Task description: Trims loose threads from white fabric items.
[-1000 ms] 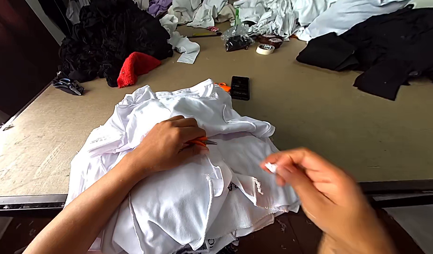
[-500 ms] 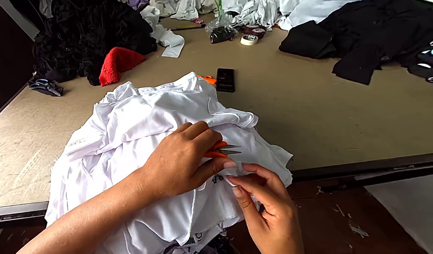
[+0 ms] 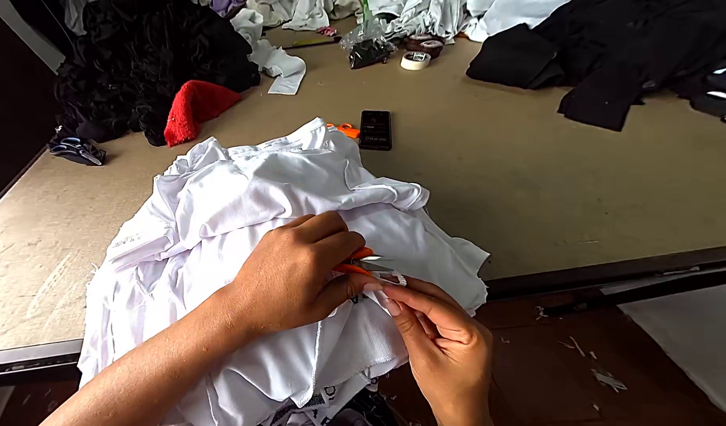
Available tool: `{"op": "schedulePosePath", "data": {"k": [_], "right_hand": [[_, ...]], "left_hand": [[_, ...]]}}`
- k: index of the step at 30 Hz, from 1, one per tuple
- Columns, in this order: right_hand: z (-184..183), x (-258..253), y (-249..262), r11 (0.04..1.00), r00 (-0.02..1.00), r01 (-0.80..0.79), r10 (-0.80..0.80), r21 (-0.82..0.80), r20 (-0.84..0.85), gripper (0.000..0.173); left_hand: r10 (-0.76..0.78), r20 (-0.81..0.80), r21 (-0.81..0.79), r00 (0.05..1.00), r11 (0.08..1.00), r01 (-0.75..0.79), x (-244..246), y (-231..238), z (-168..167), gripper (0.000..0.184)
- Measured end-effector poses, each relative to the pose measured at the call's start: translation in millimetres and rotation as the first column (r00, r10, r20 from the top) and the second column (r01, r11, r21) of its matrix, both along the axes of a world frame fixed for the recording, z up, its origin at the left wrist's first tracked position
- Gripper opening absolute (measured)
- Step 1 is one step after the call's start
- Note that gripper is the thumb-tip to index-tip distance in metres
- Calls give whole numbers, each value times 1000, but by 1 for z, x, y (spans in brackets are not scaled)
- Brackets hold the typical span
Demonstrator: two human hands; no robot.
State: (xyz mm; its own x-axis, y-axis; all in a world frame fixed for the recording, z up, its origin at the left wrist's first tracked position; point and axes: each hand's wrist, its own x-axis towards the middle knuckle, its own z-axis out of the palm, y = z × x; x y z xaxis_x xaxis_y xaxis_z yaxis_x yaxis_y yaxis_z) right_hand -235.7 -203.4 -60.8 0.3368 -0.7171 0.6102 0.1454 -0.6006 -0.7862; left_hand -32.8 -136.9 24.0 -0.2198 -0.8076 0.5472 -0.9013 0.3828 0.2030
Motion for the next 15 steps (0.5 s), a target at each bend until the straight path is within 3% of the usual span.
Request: {"op": "schedulePosePath", "data": {"k": [3,6,15], "right_hand": [[-5,-1,0,996,998,-32,27,83,58,29],[-7,0,3,998,998,-29,25,60,60,35],[-6,1,4,1000,999,-14,13,25,32,39]], "left_hand": [[5,144,3,990,1000,-5,-3,-1,-1,36],[-20,229,22,973,1000,16,-12,-6,-2,35],[-86,186,-32,979,995,94,-19,-15,-8,31]]}}
